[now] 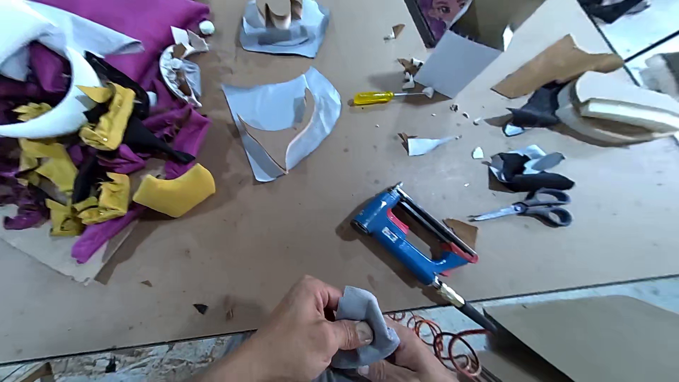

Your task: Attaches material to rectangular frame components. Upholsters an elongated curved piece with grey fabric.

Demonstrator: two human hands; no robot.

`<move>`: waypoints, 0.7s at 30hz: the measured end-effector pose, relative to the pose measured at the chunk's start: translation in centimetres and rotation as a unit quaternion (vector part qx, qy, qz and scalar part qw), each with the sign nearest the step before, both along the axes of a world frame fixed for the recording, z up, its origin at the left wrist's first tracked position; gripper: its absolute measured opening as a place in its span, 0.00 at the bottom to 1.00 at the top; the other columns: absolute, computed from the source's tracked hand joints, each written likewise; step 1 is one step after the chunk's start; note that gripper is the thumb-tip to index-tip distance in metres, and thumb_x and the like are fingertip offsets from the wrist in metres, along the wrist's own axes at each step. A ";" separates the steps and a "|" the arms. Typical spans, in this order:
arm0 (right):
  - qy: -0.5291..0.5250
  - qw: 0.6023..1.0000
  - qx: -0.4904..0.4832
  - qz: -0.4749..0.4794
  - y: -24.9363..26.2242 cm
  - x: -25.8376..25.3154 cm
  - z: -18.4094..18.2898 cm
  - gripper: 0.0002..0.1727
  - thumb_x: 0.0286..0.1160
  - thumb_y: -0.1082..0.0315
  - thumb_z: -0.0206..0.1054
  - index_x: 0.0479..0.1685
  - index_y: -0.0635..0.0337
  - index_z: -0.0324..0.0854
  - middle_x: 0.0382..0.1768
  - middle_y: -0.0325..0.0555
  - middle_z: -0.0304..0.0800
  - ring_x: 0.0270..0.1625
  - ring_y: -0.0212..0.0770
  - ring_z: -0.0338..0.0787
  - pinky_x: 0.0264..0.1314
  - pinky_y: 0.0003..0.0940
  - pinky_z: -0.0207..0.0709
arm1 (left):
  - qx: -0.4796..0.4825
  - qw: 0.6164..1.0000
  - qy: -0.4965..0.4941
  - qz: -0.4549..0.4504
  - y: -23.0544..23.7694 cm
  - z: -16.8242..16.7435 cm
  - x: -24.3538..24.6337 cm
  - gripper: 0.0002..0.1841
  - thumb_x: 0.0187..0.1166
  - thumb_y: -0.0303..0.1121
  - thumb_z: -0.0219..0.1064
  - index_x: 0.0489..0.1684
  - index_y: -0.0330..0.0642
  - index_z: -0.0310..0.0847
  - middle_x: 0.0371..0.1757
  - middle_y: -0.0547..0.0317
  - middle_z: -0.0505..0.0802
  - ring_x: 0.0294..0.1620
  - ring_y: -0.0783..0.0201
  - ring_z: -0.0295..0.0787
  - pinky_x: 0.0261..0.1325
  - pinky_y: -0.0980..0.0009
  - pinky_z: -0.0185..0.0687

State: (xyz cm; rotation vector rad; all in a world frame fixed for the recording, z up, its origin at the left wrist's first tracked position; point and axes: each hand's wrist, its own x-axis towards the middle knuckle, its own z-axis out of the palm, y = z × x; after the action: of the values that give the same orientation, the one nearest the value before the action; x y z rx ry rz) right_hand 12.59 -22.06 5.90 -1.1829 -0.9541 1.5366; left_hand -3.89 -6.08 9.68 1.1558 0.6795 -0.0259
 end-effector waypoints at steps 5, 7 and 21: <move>0.058 0.997 0.029 -0.040 -0.4 -0.1 -2.0 0.16 0.72 0.79 0.72 0.57 0.55 0.87 0.50 0.31 0.96 0.53 0.25 0.93 0.61 0.29 0.88 | 0.044 0.998 0.030 -0.023 -0.1 0.1 1.1 0.06 0.78 0.34 0.71 0.38 0.42 0.91 0.33 0.66 0.95 0.35 0.76 0.91 0.42 0.74 0.89; 0.057 0.996 0.047 -0.047 -0.2 -0.5 -2.3 0.15 0.73 0.77 0.72 0.57 0.56 0.87 0.50 0.31 0.96 0.53 0.25 0.93 0.61 0.29 0.88 | 0.055 0.998 0.033 -0.014 -0.1 0.4 0.9 0.06 0.79 0.33 0.69 0.40 0.42 0.90 0.34 0.66 0.95 0.36 0.76 0.92 0.43 0.75 0.89; -0.015 0.989 0.101 -0.104 2.9 -1.9 -1.9 0.20 0.86 0.56 0.64 0.66 0.60 0.75 0.57 0.37 0.92 0.60 0.30 0.91 0.68 0.34 0.86 | 0.119 0.986 -0.066 0.094 2.8 0.5 1.2 0.09 0.84 0.34 0.66 0.44 0.40 0.90 0.39 0.63 0.96 0.42 0.72 0.94 0.49 0.72 0.93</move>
State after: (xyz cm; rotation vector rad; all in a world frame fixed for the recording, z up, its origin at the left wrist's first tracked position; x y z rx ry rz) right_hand 10.71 -19.12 3.96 -1.1253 -0.9508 1.2295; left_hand -2.66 -3.24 10.15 1.3035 0.6829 0.2967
